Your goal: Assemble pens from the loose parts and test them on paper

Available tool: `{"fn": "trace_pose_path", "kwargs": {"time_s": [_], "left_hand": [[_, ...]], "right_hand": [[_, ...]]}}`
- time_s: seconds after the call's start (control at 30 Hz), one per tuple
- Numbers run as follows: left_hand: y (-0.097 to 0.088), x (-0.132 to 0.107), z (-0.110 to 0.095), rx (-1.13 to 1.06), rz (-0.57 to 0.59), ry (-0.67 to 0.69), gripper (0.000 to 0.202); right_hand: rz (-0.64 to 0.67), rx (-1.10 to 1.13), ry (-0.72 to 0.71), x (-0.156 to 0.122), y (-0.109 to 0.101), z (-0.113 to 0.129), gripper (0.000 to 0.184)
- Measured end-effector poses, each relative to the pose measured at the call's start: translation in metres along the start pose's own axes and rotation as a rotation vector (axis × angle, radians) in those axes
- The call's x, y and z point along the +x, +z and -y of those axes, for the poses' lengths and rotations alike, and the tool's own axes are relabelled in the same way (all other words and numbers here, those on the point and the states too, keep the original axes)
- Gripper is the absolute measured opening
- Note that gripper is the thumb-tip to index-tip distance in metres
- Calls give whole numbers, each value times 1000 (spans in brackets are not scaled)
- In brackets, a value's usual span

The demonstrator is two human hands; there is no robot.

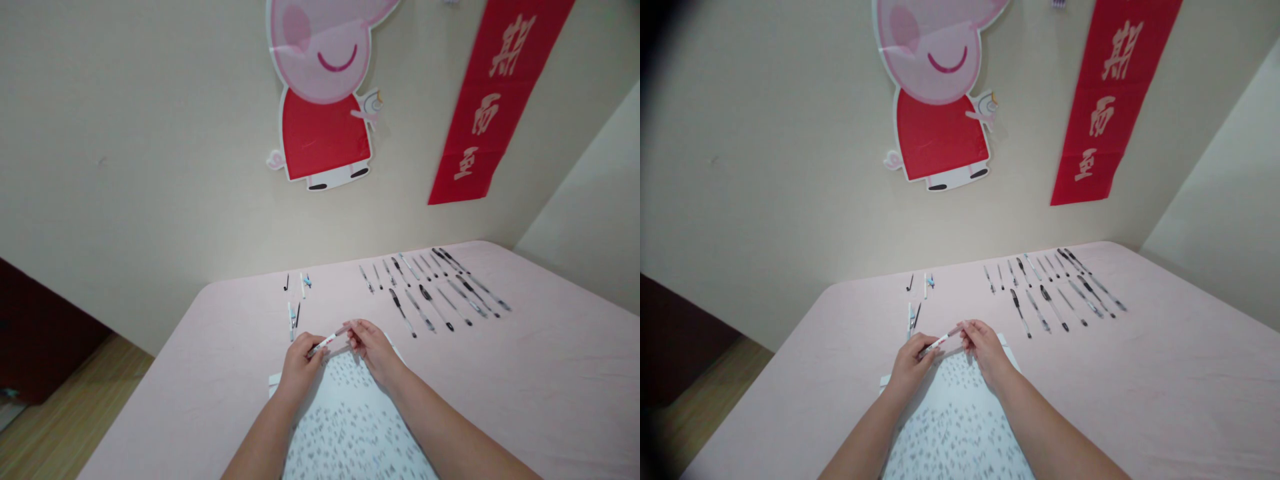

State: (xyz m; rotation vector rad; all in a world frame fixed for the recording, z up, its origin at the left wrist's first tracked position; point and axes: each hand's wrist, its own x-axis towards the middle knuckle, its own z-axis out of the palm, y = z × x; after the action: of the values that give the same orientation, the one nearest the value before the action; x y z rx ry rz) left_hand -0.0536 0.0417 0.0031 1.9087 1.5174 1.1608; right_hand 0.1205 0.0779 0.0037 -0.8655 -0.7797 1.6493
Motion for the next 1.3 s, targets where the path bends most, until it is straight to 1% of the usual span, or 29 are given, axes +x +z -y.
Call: {"fn": "trace_pose_path", "kwargs": {"time_s": [0.3,0.57,0.73,0.93,1.1,1.3], "left_hand": [[1,0,1,-11,6,6,16],[1,0,1,-1,5,-2,16],[0,0,-1,-5,7,-12,16],[-1,0,-3,-8,14,-12,16],[0,1,-2,-2,7,-9,16],[-1,0,-2,-4,-3,0,16]], "right_hand": [[24,29,8,0,-1,2,42],[12,14,9,0,-2,-2,35],[13,40,0,-2,0,2,43],[19,-17,-11,-1,0,2,37],[9,-14,5,-1,-1,0,36],[21,36,5,-1,-1,1,43]]}}
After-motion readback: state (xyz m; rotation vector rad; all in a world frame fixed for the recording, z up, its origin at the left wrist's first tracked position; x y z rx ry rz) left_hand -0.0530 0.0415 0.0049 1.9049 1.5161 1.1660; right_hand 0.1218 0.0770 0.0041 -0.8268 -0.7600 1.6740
